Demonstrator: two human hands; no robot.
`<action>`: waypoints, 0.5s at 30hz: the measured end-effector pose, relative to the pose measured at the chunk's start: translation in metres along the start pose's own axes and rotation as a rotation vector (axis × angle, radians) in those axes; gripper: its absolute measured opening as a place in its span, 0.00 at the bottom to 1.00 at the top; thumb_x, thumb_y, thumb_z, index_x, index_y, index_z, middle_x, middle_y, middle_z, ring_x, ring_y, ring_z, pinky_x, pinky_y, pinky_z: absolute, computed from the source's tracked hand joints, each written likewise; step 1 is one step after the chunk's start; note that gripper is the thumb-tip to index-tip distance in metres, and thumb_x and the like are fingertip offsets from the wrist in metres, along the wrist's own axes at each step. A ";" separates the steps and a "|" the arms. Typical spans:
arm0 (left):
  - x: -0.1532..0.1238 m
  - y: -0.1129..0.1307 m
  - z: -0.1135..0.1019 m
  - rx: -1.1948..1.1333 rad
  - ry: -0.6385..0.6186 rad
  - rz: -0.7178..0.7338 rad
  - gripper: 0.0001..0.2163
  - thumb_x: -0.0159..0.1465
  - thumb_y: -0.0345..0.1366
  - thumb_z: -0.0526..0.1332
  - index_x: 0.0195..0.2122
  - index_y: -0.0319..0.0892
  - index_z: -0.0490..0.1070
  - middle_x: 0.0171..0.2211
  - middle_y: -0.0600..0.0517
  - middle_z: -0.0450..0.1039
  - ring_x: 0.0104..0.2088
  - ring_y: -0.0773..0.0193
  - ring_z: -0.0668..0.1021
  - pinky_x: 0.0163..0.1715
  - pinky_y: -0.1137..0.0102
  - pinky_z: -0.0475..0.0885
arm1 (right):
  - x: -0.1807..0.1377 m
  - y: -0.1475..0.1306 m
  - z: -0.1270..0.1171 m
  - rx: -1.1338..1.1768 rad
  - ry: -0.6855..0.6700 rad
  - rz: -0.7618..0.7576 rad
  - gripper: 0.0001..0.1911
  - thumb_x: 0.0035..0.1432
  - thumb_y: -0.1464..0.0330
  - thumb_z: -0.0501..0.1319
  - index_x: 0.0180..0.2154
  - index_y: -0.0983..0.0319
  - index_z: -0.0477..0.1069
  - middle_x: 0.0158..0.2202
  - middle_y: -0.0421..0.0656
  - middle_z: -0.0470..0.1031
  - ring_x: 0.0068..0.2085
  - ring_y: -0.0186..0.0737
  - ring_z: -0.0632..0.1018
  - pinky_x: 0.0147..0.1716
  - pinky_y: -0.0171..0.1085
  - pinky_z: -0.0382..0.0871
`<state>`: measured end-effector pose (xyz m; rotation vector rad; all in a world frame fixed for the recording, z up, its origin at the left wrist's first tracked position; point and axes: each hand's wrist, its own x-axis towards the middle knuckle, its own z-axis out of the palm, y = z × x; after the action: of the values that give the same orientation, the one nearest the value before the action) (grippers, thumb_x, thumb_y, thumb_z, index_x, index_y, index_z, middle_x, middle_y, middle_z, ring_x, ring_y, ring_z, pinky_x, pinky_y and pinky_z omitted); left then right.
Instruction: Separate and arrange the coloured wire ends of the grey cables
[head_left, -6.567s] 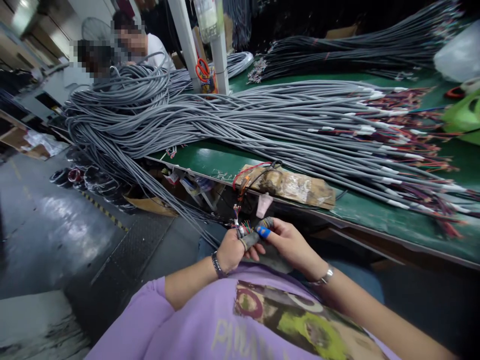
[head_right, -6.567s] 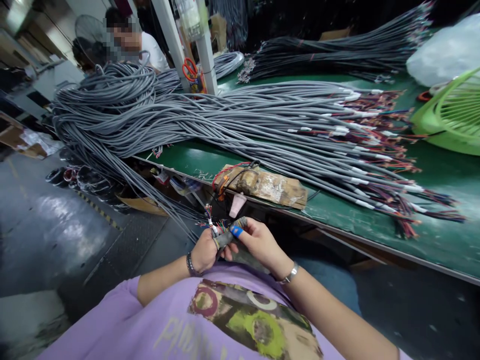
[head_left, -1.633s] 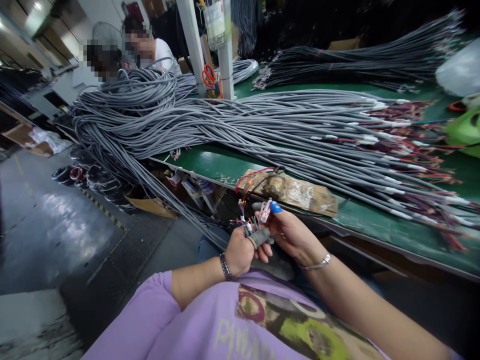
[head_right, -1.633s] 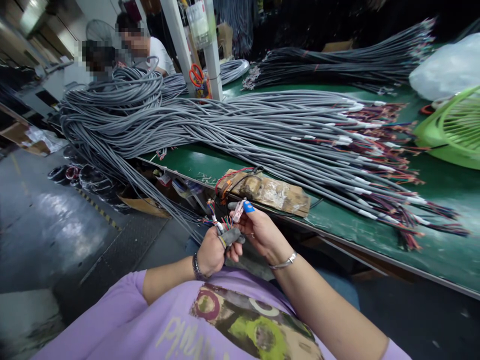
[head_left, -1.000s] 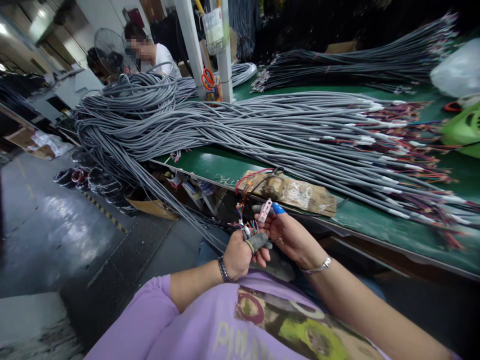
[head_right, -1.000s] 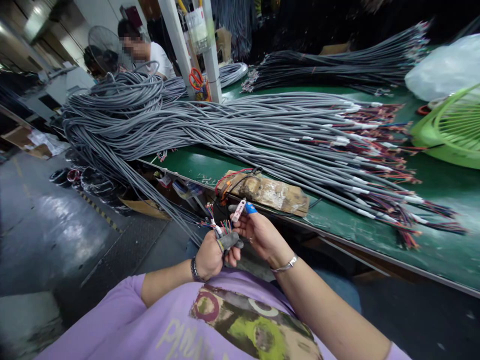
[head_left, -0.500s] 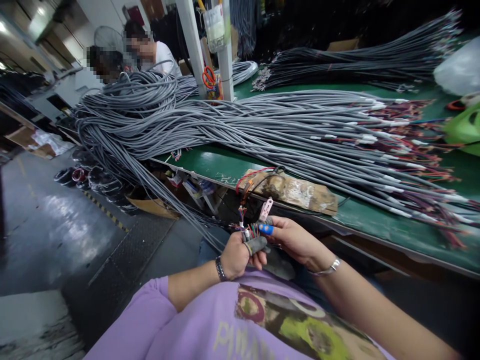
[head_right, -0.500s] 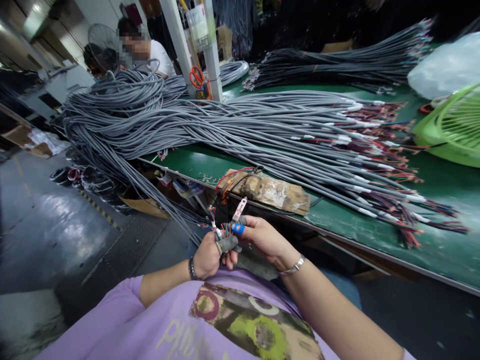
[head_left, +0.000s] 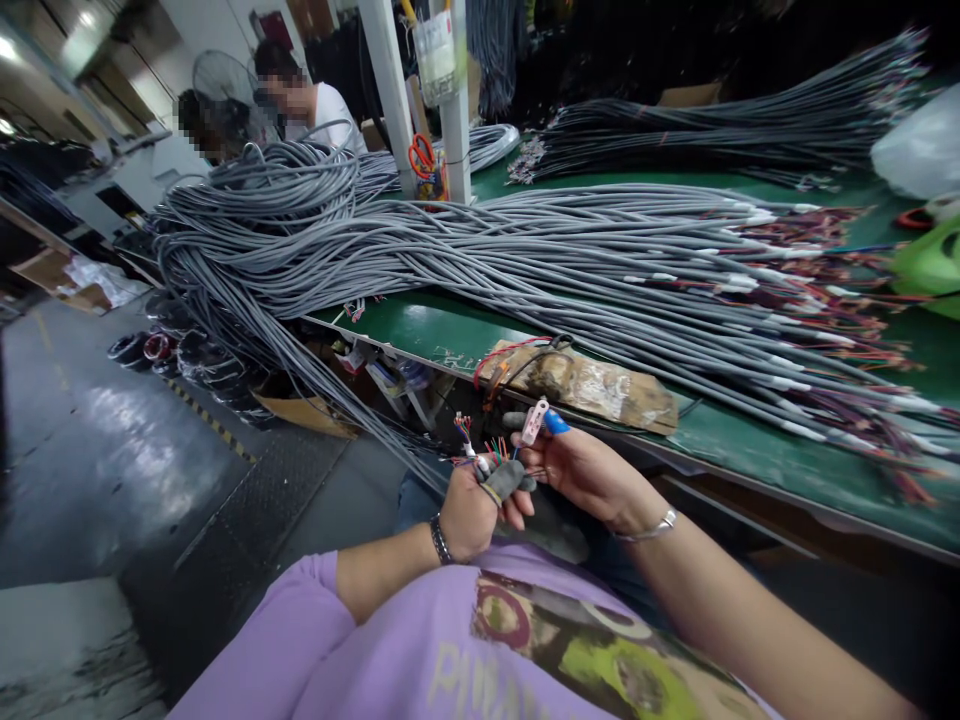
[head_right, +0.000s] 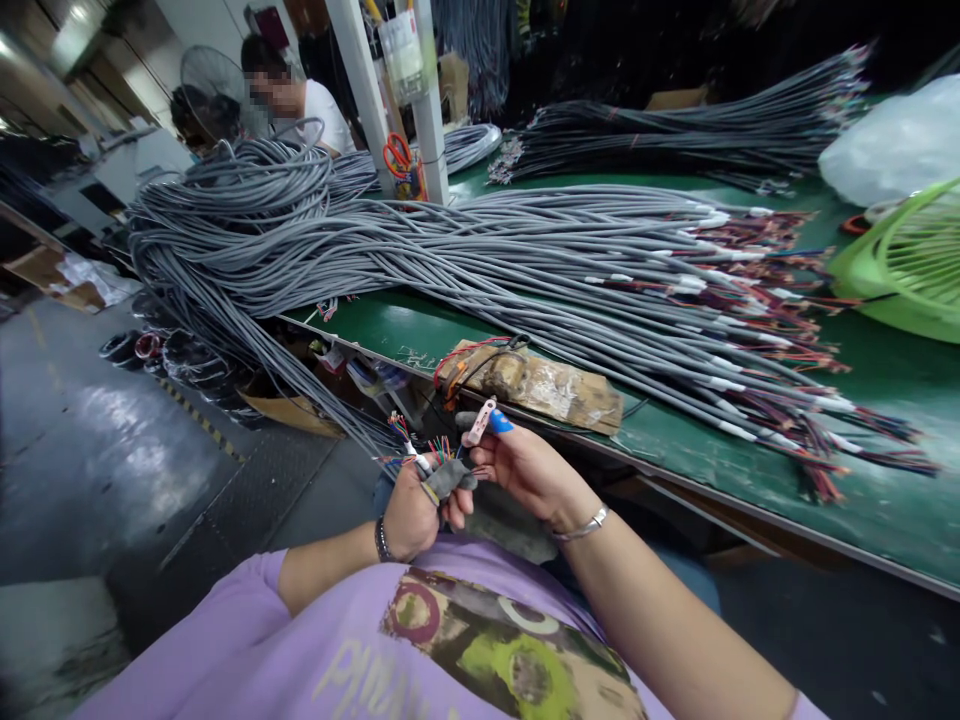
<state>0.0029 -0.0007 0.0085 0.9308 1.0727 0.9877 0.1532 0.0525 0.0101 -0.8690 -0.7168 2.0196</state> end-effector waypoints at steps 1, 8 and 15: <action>0.001 0.001 0.002 -0.008 0.008 0.009 0.22 0.57 0.56 0.61 0.27 0.37 0.71 0.18 0.51 0.72 0.13 0.73 0.69 0.14 0.76 0.55 | 0.000 0.000 0.003 -0.051 0.029 -0.048 0.19 0.49 0.51 0.67 0.29 0.60 0.73 0.25 0.40 0.71 0.23 0.32 0.66 0.24 0.34 0.63; 0.009 0.004 0.011 -0.062 0.021 0.006 0.22 0.56 0.56 0.62 0.26 0.37 0.70 0.17 0.52 0.71 0.12 0.73 0.68 0.12 0.76 0.54 | 0.005 0.011 0.000 -0.376 0.340 -0.364 0.27 0.50 0.42 0.60 0.22 0.60 0.72 0.19 0.40 0.68 0.22 0.35 0.66 0.23 0.36 0.60; 0.011 0.005 0.016 -0.047 0.026 -0.005 0.23 0.56 0.56 0.61 0.25 0.37 0.70 0.17 0.52 0.71 0.12 0.73 0.68 0.12 0.76 0.53 | 0.017 0.012 0.004 0.139 0.155 -0.113 0.24 0.44 0.45 0.67 0.30 0.60 0.76 0.25 0.42 0.75 0.24 0.36 0.73 0.25 0.35 0.71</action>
<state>0.0198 0.0089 0.0137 0.8784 1.0683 1.0187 0.1373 0.0596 -0.0012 -0.8727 -0.5205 1.8556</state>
